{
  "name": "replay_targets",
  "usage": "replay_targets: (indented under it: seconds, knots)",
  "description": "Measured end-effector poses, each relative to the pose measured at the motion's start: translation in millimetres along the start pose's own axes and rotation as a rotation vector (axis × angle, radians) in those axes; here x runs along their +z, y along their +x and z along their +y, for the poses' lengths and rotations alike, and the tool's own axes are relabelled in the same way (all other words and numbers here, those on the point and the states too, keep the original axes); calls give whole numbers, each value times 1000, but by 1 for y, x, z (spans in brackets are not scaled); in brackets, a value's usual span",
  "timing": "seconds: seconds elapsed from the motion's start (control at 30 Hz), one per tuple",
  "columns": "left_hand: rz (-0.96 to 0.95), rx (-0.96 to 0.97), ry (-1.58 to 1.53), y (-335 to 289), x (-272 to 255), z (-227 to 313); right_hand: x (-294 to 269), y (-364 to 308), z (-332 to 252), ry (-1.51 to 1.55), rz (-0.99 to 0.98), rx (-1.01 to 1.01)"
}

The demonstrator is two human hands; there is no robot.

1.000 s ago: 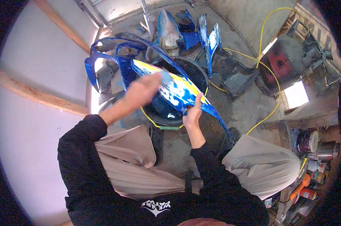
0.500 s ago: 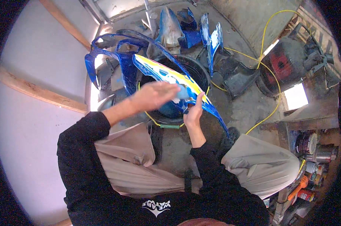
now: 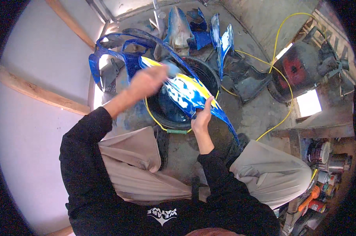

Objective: The person wet sands motorcycle body panels, dipping sandpaper into a bucket of water and scrubbing the surfaces of the parts.

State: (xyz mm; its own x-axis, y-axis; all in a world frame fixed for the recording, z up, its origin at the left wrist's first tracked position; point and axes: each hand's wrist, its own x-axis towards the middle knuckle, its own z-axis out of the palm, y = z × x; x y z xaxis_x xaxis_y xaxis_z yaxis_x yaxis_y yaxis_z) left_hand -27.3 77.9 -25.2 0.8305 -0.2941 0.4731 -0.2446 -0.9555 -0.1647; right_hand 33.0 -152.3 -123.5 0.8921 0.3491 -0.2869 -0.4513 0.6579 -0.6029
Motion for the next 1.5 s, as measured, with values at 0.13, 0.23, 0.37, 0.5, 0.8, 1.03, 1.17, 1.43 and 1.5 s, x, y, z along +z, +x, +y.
replay_targets:
  seconds: [0.13, 0.23, 0.37, 0.5, 0.8, 1.03, 1.17, 1.43, 1.5]
  knots:
    - [-162, -179, 256, -19, -25, -57, 2, 2, 8, 4, 40, -23]
    - [-139, -61, 85, -1, -6, 24, -4, 6, 2, -21, 31, -71]
    - [-99, 368, -204, 15, -5, 62, 0, 0, 2, 10, -18, 23]
    - [-80, -262, 45, -12, -8, -21, 10, -4, 1, -29, 32, 31]
    - [-52, 255, -191, 12, -8, 70, -2, 3, 6, -3, -21, 16]
    - [-216, -237, 222, -22, 5, -14, -2, 5, 8, -33, -4, -18]
    - [-102, 90, -38, -6, 3, 53, 1, 2, 4, -19, 29, -9]
    - [-158, -319, 231, -29, -17, -39, 2, 4, 8, -2, 29, 14]
    - [-78, -219, 215, -36, 3, 0, 0, 4, 6, -31, 66, 20]
